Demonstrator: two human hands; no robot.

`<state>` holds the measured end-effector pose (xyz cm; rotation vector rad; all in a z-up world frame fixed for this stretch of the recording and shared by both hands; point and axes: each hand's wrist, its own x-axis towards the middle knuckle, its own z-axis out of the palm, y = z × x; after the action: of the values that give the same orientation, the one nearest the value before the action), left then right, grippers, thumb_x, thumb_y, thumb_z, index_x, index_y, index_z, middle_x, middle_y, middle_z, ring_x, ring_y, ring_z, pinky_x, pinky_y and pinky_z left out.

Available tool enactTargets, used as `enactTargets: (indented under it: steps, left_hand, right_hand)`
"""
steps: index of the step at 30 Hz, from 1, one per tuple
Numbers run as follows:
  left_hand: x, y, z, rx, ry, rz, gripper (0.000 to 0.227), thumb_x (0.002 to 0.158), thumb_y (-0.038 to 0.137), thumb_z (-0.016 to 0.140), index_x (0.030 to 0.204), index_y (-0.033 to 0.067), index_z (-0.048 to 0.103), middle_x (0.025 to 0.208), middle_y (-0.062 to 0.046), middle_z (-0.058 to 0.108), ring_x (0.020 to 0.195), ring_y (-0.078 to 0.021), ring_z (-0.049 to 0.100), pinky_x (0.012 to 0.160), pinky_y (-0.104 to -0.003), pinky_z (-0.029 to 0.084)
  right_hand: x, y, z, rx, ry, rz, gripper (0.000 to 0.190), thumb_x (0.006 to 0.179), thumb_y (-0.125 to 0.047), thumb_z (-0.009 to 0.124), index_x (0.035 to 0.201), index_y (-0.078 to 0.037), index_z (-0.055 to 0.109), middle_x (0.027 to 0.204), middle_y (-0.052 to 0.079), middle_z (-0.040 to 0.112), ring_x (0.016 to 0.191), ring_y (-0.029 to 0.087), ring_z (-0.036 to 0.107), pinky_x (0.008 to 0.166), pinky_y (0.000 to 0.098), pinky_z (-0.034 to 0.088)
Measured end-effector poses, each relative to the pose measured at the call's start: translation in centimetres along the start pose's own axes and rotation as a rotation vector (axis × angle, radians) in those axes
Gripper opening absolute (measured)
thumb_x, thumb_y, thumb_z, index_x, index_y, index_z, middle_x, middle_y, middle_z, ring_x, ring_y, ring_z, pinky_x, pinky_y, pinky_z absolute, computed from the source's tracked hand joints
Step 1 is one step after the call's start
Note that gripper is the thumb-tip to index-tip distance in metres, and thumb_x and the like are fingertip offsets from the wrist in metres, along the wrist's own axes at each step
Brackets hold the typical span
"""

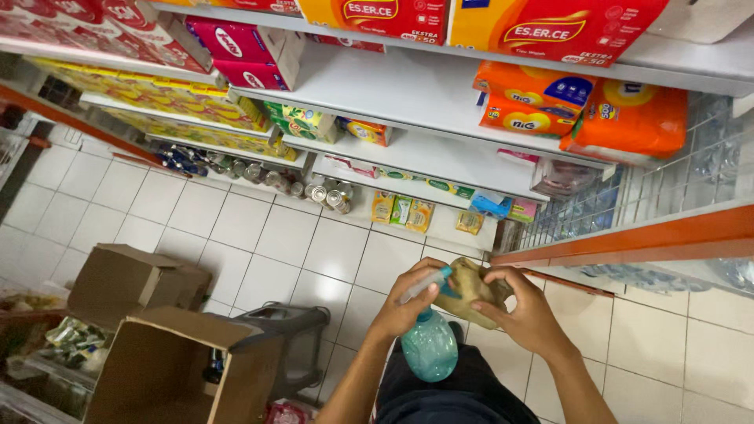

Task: The person cleans the metal shelves of a display unit in a store using a spray bottle and a cloth. They spray the cleaning solution onto the shelf edges and wipe them down, moving from the lower shelves to the upper red shelf.

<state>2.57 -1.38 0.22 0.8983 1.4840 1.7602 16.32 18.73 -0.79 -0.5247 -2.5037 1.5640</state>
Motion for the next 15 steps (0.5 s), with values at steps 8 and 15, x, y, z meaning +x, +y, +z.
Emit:
enactTargets:
  steps: [8, 15]
  left_hand:
    - [-3.0, -2.6, 3.1, 0.103, 0.135, -0.091, 0.019, 0.102, 0.017, 0.061, 0.109, 0.0, 0.067, 0.109, -0.008, 0.061, 0.098, -0.0181, 0.058, 0.087, -0.03, 0.046]
    - [-6.3, -4.0, 1.9, 0.149, 0.241, -0.012, 0.021, 0.104, 0.019, 0.059, 0.11, -0.0007, 0.066, 0.112, -0.009, 0.061, 0.105, -0.0184, 0.058, 0.094, -0.03, 0.046]
  right_hand:
    - [-2.1, 2.4, 0.9, -0.1, -0.041, -0.144, 0.03, 0.072, -0.011, 0.084, 0.084, -0.005, 0.057, 0.119, 0.01, 0.064, 0.1, 0.023, 0.064, 0.081, 0.0337, 0.053]
    - [-1.4, 2.0, 3.3, -0.006, -0.261, 0.088, 0.028, 0.082, -0.014, 0.08, 0.092, -0.004, 0.055, 0.091, 0.012, 0.071, 0.08, 0.02, 0.065, 0.075, 0.0312, 0.054]
